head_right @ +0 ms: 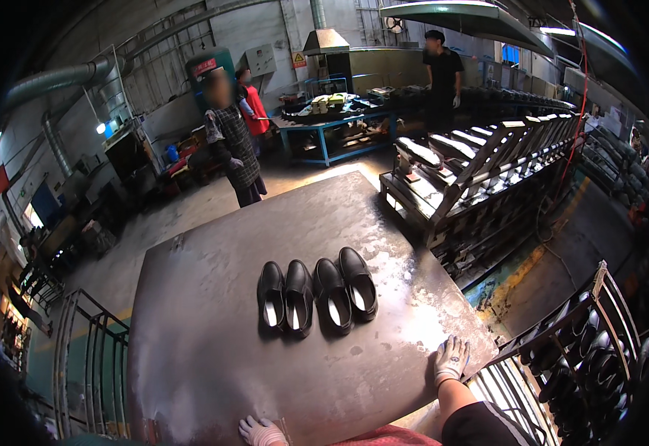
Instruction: The recorder uses a handheld tool to clean or brush the soles of black leather shoes on a metal table.
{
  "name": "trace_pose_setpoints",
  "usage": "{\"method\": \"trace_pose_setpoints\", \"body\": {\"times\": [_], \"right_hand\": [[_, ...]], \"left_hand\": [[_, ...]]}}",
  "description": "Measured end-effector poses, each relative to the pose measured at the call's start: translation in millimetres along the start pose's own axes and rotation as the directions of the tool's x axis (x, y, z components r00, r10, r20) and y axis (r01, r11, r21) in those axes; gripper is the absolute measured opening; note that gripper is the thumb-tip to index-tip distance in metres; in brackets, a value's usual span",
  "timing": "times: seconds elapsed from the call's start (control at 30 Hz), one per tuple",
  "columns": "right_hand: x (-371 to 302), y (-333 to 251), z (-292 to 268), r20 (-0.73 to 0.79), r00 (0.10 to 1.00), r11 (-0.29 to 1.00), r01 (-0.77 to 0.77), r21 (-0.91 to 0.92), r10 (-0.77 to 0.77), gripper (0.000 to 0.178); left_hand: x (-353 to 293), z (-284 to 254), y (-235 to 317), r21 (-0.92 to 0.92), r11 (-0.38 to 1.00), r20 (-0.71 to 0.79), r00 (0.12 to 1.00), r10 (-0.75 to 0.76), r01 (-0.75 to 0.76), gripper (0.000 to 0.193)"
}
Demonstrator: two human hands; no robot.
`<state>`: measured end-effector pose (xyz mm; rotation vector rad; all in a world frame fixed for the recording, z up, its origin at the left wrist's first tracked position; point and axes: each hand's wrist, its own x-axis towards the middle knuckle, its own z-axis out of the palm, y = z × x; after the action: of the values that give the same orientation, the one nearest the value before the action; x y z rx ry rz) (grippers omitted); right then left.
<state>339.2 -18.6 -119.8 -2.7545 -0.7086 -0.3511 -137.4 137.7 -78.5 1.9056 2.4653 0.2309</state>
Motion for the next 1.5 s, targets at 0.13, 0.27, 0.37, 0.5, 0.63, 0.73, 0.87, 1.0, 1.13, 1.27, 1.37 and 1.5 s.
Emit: {"method": "trace_pose_setpoints", "body": {"times": [0.13,0.27,0.37,0.5,0.63,0.73,0.87,1.0,1.13,1.27,1.37,1.5], "right_hand": [[1,4,22,-0.022,0.999,0.998,0.022,-0.051,-0.023,0.050],[10,7,-5,0.398,0.916,0.960,0.060,-0.273,0.056,0.053],[6,24,-1,0.234,0.961,0.986,-0.121,-0.117,0.145,0.052],[6,18,7,0.214,0.969,0.989,-0.097,-0.115,0.120,0.051],[6,1,-13,0.232,0.967,0.990,-0.086,-0.110,0.110,0.051],[8,2,12,0.207,0.972,0.987,-0.085,-0.134,0.112,0.051],[11,14,1,0.208,0.971,0.978,-0.075,-0.196,0.116,0.054],[9,9,-6,0.182,0.978,0.975,-0.061,-0.216,0.102,0.051],[20,40,35,0.177,0.984,0.978,0.028,-0.208,0.009,0.056],[16,33,27,0.180,0.983,0.978,-0.003,-0.209,0.042,0.056],[20,41,31,0.166,0.986,0.977,0.006,-0.212,0.030,0.056],[14,8,0,0.202,0.974,0.976,-0.058,-0.211,0.102,0.055]], "left_hand": [[-1,7,-15,0.123,0.990,0.041,0.997,0.059,-0.063,0.062],[6,36,-8,-0.050,0.998,-0.106,0.994,-0.038,0.033,0.045],[2,26,3,-0.091,0.993,-0.131,0.988,-0.082,0.070,0.046],[-3,16,-2,-0.104,0.984,-0.083,0.985,-0.152,0.143,0.048],[2,18,-8,-0.093,0.987,-0.101,0.985,-0.138,0.129,0.047],[-1,9,-10,-0.083,0.984,-0.069,0.984,-0.164,0.159,0.045],[10,4,6,-0.089,0.990,-0.036,0.993,-0.115,0.112,0.045],[8,17,1,-0.054,0.993,-0.112,0.987,-0.114,0.109,0.047],[2,12,-4,-0.094,0.987,-0.060,0.989,-0.135,0.129,0.047],[0,16,-4,-0.057,0.990,-0.082,0.988,-0.132,0.128,0.046],[4,10,3,-0.054,0.988,0.028,0.989,-0.144,0.145,0.050],[5,15,-3,-0.038,0.989,-0.014,0.990,-0.144,0.143,0.052]]}}
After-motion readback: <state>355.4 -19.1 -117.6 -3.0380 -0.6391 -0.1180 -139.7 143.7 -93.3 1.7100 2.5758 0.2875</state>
